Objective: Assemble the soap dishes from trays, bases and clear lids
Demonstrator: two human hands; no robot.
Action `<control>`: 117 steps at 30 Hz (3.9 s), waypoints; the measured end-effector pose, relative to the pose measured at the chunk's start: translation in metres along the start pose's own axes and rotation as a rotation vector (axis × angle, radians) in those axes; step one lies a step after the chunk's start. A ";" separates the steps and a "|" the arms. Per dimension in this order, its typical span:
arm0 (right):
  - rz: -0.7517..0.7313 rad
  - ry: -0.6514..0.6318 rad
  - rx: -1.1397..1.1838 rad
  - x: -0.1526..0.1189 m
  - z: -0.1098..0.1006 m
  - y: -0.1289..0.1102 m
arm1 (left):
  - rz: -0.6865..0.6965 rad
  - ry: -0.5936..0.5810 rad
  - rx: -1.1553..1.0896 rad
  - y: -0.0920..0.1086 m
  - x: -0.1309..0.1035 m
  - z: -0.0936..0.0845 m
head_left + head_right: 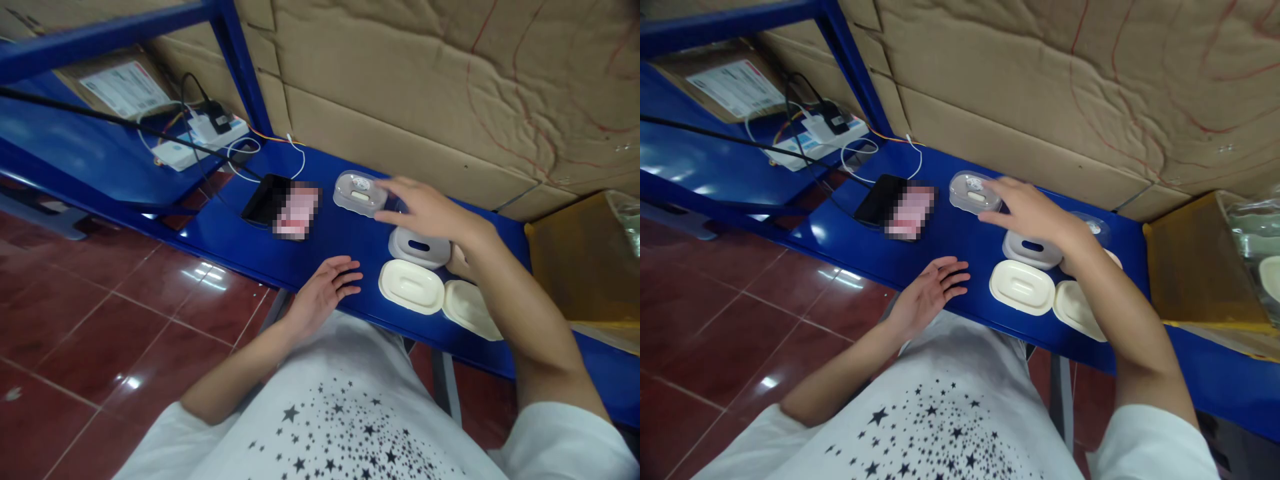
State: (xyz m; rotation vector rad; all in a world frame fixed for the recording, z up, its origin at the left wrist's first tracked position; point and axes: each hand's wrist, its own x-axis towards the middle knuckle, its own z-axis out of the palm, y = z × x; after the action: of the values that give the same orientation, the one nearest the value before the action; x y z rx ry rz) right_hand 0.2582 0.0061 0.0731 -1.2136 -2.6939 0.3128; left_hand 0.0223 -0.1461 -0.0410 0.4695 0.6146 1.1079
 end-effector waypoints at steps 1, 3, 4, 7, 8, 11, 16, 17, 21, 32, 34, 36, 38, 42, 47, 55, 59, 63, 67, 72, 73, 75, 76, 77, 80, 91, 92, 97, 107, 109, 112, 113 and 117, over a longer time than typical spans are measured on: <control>-0.011 -0.045 -0.009 -0.025 -0.003 -0.012 | -0.006 -0.002 0.001 0.001 0.000 0.000; -0.038 -0.164 -0.148 -0.075 0.004 -0.039 | -0.014 0.001 0.006 0.002 0.000 0.001; -0.032 -0.174 -0.260 -0.097 0.013 -0.051 | -0.016 0.003 0.009 0.002 0.000 0.001; -0.002 -0.170 -0.321 -0.144 0.043 -0.078 | -0.049 -0.019 0.040 0.000 -0.005 0.002; 0.001 -0.156 -0.308 -0.152 0.050 -0.084 | -0.071 -0.029 0.058 -0.002 -0.008 0.003; 0.001 -0.057 -0.220 -0.157 0.056 -0.100 | -0.120 -0.026 0.076 -0.006 -0.017 0.008; -0.120 0.041 -0.003 -0.137 0.045 -0.121 | -0.323 -0.135 -0.149 -0.005 -0.018 0.027; -0.151 0.044 0.045 -0.133 0.044 -0.118 | -0.349 -0.152 -0.191 -0.003 -0.015 0.031; 0.035 0.257 0.101 -0.126 0.041 -0.078 | -0.324 -0.120 -0.242 0.001 -0.001 0.035; 0.299 0.286 -0.262 -0.131 0.053 -0.038 | -0.345 -0.099 -0.235 -0.007 0.005 0.026; 0.232 0.350 -0.253 -0.135 0.048 -0.062 | -0.346 -0.113 -0.257 -0.009 0.005 0.025; 0.110 0.355 -0.232 -0.139 0.048 -0.085 | -0.351 -0.116 -0.293 -0.010 0.006 0.025; -0.001 0.346 -0.226 -0.143 0.053 -0.104 | -0.363 -0.109 -0.333 -0.010 0.006 0.026; -0.102 0.346 -0.264 -0.146 0.068 -0.122 | -0.404 -0.109 -0.396 -0.008 0.005 0.026; -0.113 0.306 -0.291 -0.144 0.075 -0.121 | -0.391 -0.117 -0.442 -0.006 0.004 0.024; -0.220 0.256 -0.269 -0.137 0.071 -0.118 | -0.353 -0.069 -0.432 -0.005 0.004 0.023; -0.054 0.310 -0.029 -0.117 0.047 -0.056 | -0.343 -0.085 -0.435 -0.004 0.003 0.020; 0.221 0.214 -0.125 -0.091 0.032 0.029 | -0.347 -0.084 -0.416 -0.004 0.003 0.019; 0.256 0.053 -0.109 -0.082 0.040 0.062 | -0.342 -0.100 -0.423 -0.002 0.004 0.018; 0.296 0.033 -0.018 -0.082 0.049 0.064 | -0.350 -0.082 -0.432 -0.005 0.005 0.018; 0.292 0.026 0.021 -0.082 0.047 0.063 | -0.356 -0.078 -0.430 -0.006 0.005 0.018; 0.257 0.054 0.079 -0.083 0.042 0.055 | -0.364 -0.070 -0.422 -0.008 0.005 0.018; 0.225 0.088 0.098 -0.085 0.038 0.045 | -0.363 -0.066 -0.417 -0.008 0.005 0.018; 0.182 0.129 0.120 -0.087 0.033 0.033 | -0.363 -0.067 -0.413 -0.009 0.006 0.018; -0.012 0.140 0.209 -0.094 0.023 -0.019 | -0.368 -0.096 -0.409 -0.009 0.006 0.019; -0.141 0.062 0.041 -0.103 0.029 -0.087 | -0.338 -0.073 -0.374 -0.007 0.001 0.022; -0.138 0.064 0.040 -0.103 0.029 -0.087 | -0.345 -0.080 -0.384 -0.007 0.001 0.022; -0.126 0.048 0.077 -0.108 0.033 -0.084 | -0.353 -0.089 -0.412 -0.010 0.003 0.020; -0.111 0.091 0.151 -0.112 0.055 -0.078 | -0.373 -0.092 -0.427 -0.008 0.003 0.022; -0.092 0.086 0.153 -0.112 0.058 -0.078 | -0.377 -0.085 -0.433 -0.008 0.003 0.023; -0.058 0.074 0.136 -0.113 0.061 -0.078 | -0.385 -0.082 -0.417 -0.009 0.004 0.021; -0.051 0.069 0.131 -0.114 0.061 -0.078 | -0.390 -0.081 -0.406 -0.010 0.004 0.020; -0.054 0.047 0.171 -0.116 0.060 -0.075 | -0.405 -0.101 -0.377 -0.012 0.007 0.016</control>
State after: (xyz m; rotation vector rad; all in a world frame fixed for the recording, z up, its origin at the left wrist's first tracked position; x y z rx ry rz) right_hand 0.2658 -0.1369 0.0266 -1.0843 -2.5940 0.4899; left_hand 0.0433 -0.1451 -0.0386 0.0671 0.3763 0.7818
